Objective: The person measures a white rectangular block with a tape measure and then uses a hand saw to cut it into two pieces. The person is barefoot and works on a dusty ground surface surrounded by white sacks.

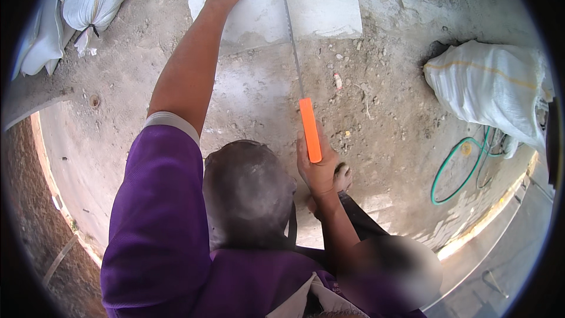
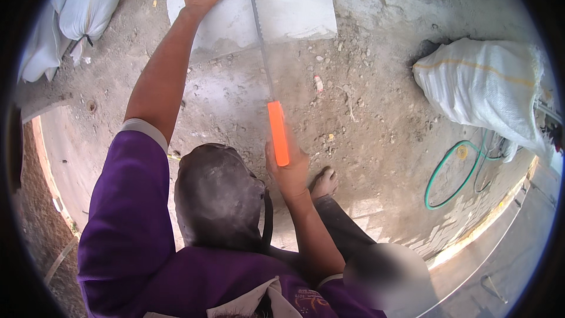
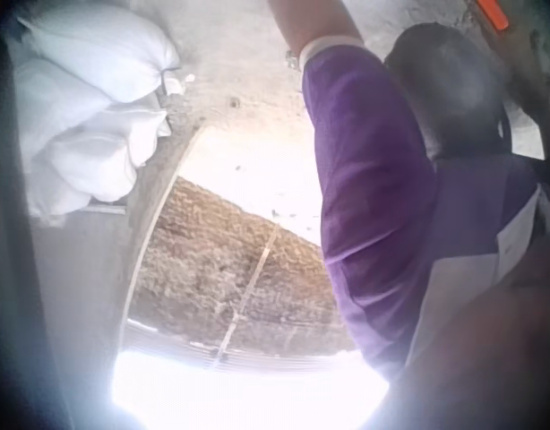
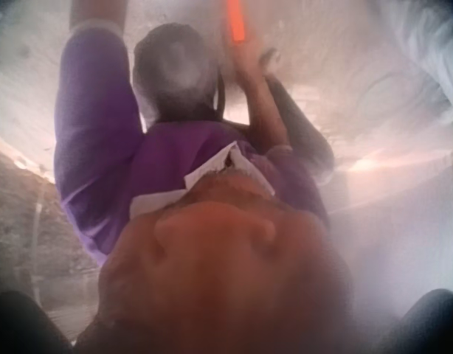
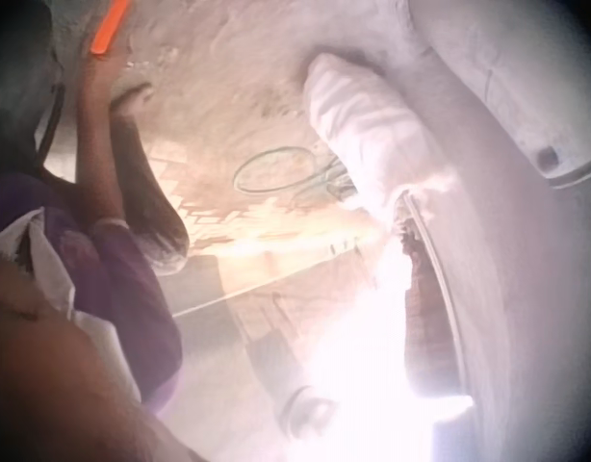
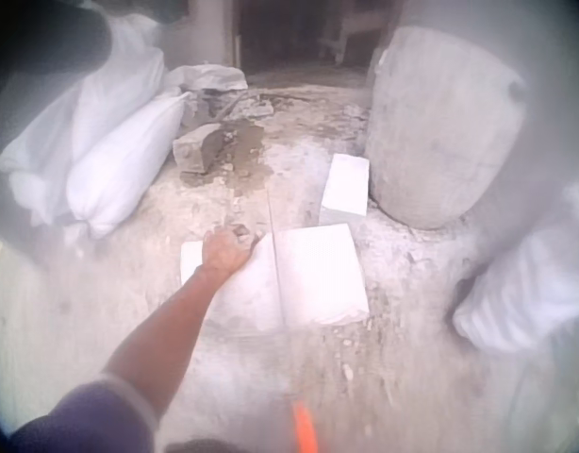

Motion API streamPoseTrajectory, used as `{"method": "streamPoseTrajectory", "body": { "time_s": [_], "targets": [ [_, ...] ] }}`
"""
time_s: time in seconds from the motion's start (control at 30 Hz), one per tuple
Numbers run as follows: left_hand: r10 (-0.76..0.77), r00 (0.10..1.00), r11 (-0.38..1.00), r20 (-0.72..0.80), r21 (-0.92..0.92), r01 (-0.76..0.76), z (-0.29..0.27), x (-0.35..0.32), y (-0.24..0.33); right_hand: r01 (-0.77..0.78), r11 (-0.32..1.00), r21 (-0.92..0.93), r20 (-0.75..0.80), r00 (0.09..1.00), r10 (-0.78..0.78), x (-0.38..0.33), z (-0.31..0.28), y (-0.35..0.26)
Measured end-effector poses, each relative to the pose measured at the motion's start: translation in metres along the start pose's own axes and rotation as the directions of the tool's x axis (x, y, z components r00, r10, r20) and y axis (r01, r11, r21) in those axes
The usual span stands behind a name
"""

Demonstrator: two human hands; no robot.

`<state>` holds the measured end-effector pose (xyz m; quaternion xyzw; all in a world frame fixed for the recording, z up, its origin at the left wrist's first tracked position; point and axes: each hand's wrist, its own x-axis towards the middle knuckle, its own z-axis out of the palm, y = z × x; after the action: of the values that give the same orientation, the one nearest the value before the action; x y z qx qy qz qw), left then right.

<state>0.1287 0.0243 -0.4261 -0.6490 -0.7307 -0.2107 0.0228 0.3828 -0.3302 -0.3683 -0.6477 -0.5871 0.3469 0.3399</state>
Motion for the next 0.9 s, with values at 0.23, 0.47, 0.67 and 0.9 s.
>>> {"method": "streamPoseTrajectory", "body": {
  "time_s": [0.23, 0.47, 0.67, 0.9],
  "targets": [
    [-0.041, 0.999, 0.987, -0.008, -0.157, 0.040, -0.007, 0.008, -0.006, -0.050, 0.994, -0.101, 0.069, 0.996, 0.057, 0.013, 0.000, 0.000],
    [-0.058, 0.997, 0.998, 0.051, -0.010, 0.059, -0.013, 0.007, 0.012, 0.036, 0.995, -0.098, 0.013, 0.999, -0.035, 0.014, -0.002, 0.003],
    [-0.110, 0.993, 0.989, 0.040, -0.095, 0.113, -0.016, 0.006, 0.007, 0.070, 0.995, -0.066, -0.051, 0.996, -0.073, 0.011, -0.005, -0.012],
    [-0.162, 0.944, 0.986, 0.287, 0.017, 0.164, -0.022, 0.003, 0.007, -0.040, 0.999, -0.028, 0.039, 0.998, 0.041, 0.057, -0.011, -0.040]
  ]
}}
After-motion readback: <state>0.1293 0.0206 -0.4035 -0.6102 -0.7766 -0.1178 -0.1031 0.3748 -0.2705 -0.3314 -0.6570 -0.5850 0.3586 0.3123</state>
